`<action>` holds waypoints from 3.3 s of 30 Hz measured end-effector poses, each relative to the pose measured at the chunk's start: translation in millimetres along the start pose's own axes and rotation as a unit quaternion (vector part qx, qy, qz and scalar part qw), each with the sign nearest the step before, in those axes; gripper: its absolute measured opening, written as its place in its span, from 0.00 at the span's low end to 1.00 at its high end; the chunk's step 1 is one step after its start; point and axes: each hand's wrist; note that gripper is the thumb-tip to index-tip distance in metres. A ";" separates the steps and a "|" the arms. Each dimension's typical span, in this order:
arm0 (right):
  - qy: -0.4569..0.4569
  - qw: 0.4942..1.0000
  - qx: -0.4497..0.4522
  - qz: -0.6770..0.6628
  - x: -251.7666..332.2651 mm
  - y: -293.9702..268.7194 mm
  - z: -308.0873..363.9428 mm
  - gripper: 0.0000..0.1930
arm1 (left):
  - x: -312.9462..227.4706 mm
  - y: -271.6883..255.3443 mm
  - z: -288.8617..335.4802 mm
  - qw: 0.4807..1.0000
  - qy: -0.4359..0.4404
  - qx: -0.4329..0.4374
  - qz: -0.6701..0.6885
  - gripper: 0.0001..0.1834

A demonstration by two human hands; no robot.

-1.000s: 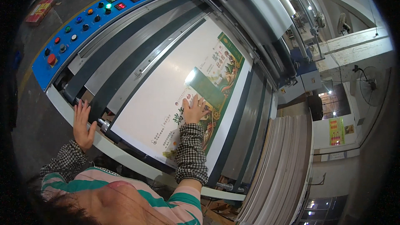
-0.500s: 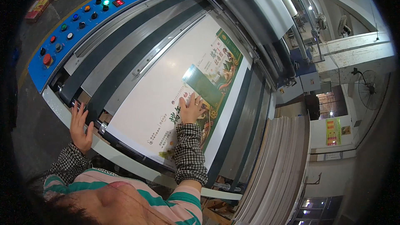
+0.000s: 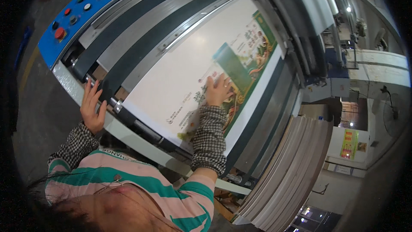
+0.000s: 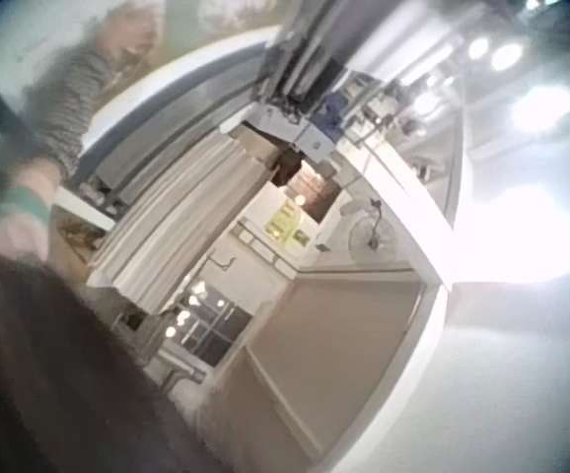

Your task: The person operates a large industrial laminating machine in a factory setting. They feed printed sheets into the machine's rollers, press buttons on the control panel to adjust settings, and retrieve the laminated sheets from the output side.

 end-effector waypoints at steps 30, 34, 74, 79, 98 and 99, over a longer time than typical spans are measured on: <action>-0.009 0.930 -0.188 -0.316 -6.7 -15.7 43.1 0.16 | 7.9 10.1 14.2 0.999 0.004 -0.033 0.021 0.12; 0.025 0.964 -0.179 -0.193 -31.6 -19.0 78.9 0.20 | 10.4 10.6 19.8 1.000 -0.001 -0.015 0.026 0.12; 0.142 0.988 -0.066 -0.011 -54.3 3.6 106.0 0.39 | 14.2 19.6 46.4 0.997 0.014 -0.061 0.051 0.09; 0.136 0.988 -0.068 -0.017 -53.5 3.7 106.7 0.39 | 17.6 17.3 55.5 0.996 0.019 -0.067 0.046 0.09; 0.122 0.989 -0.074 -0.033 -60.7 6.3 104.7 0.34 | 22.1 17.7 86.1 0.996 0.023 -0.077 0.041 0.10; 0.122 0.989 -0.076 -0.036 -62.3 5.5 104.4 0.33 | 22.8 19.0 87.7 0.996 0.024 -0.080 0.042 0.10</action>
Point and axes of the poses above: each hand's wrist, its own z-axis away from the middle knuckle, its own y-axis out of the palm, x = y × z, and after that the axes turned 3 degrees about x, right-handed
